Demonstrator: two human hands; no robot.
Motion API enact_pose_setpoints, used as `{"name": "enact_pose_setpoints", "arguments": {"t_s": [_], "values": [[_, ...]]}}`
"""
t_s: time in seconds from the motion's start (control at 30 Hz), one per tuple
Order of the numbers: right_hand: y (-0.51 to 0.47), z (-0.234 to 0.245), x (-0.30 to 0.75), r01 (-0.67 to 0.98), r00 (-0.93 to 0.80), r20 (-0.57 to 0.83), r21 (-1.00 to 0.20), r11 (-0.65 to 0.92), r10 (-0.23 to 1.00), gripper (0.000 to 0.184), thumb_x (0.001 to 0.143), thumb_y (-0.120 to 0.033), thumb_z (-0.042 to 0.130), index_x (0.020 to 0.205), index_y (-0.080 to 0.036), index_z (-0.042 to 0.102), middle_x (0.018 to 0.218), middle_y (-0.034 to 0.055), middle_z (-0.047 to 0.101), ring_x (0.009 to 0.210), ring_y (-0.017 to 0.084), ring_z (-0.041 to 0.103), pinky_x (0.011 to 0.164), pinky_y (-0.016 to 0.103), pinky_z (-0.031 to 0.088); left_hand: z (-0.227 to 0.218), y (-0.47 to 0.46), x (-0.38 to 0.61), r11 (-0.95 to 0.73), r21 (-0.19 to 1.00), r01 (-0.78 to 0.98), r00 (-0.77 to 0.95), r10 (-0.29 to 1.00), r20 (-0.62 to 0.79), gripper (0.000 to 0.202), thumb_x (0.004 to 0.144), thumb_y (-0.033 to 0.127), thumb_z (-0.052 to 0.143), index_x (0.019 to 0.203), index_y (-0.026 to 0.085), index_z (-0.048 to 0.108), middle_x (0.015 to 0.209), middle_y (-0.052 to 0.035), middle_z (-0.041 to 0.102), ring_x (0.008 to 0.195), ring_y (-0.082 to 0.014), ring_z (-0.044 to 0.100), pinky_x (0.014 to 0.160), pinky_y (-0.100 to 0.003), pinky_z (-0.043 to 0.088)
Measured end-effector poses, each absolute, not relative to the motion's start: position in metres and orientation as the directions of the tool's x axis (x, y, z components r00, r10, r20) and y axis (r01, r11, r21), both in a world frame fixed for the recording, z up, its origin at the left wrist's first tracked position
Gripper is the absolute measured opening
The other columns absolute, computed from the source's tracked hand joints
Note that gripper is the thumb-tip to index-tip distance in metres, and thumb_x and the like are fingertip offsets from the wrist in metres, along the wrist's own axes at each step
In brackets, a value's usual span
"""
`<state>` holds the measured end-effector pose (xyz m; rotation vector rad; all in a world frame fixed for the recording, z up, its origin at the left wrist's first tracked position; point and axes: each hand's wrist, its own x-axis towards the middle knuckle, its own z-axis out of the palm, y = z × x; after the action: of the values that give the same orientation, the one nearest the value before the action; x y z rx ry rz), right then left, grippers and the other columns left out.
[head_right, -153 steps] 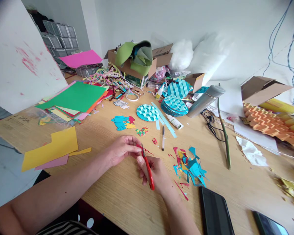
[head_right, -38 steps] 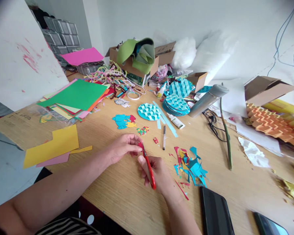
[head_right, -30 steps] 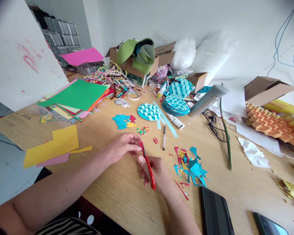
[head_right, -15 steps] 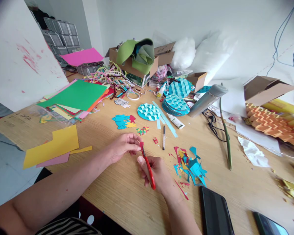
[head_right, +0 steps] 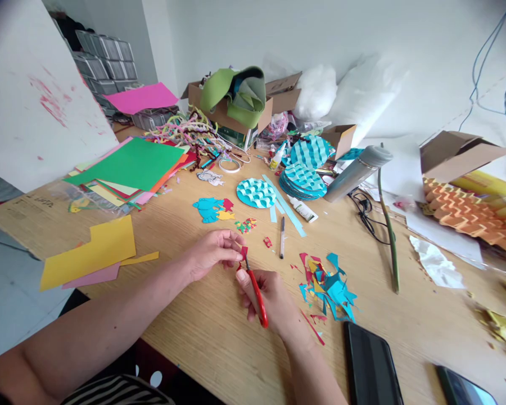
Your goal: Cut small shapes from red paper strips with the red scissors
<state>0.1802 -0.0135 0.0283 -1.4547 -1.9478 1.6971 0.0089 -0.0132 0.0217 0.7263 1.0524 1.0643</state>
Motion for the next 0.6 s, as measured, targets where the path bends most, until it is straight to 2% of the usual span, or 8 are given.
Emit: {"name": "enact_pose_setpoints", "arguments": {"t_s": [0.23,0.6], "values": [[-0.0138,0.0318,0.1797,0.559,-0.485,-0.478,-0.813,-0.161,0.732,0.054,0.075,-0.068,0.056,0.065,-0.015,0.056,0.048,-0.0026,0.055,0.033,0.008,0.051,0.033,0.016,0.030,0.0212,-0.0136,0.0088,0.339,0.881,-0.331,0.115,0.941,-0.319,0.031,0.059,0.011,0.067,0.088,0.013,0.057,0.064,0.0024,0.060,0.049,-0.0066,0.050,0.048,-0.022,0.036],[-0.0145,0.0303,0.1796,0.547,-0.473,-0.473,-0.819,-0.173,0.743,0.052,0.074,-0.066,0.058,0.064,-0.015,0.056,0.048,-0.0024,0.056,0.033,0.009,0.052,0.033,0.017,0.032,0.0209,-0.0124,0.0093,0.310,0.888,-0.340,0.082,0.950,-0.300,0.031,0.060,0.013,0.068,0.089,0.012,0.056,0.065,0.0015,0.060,0.049,-0.0067,0.051,0.047,-0.022,0.034]]}}
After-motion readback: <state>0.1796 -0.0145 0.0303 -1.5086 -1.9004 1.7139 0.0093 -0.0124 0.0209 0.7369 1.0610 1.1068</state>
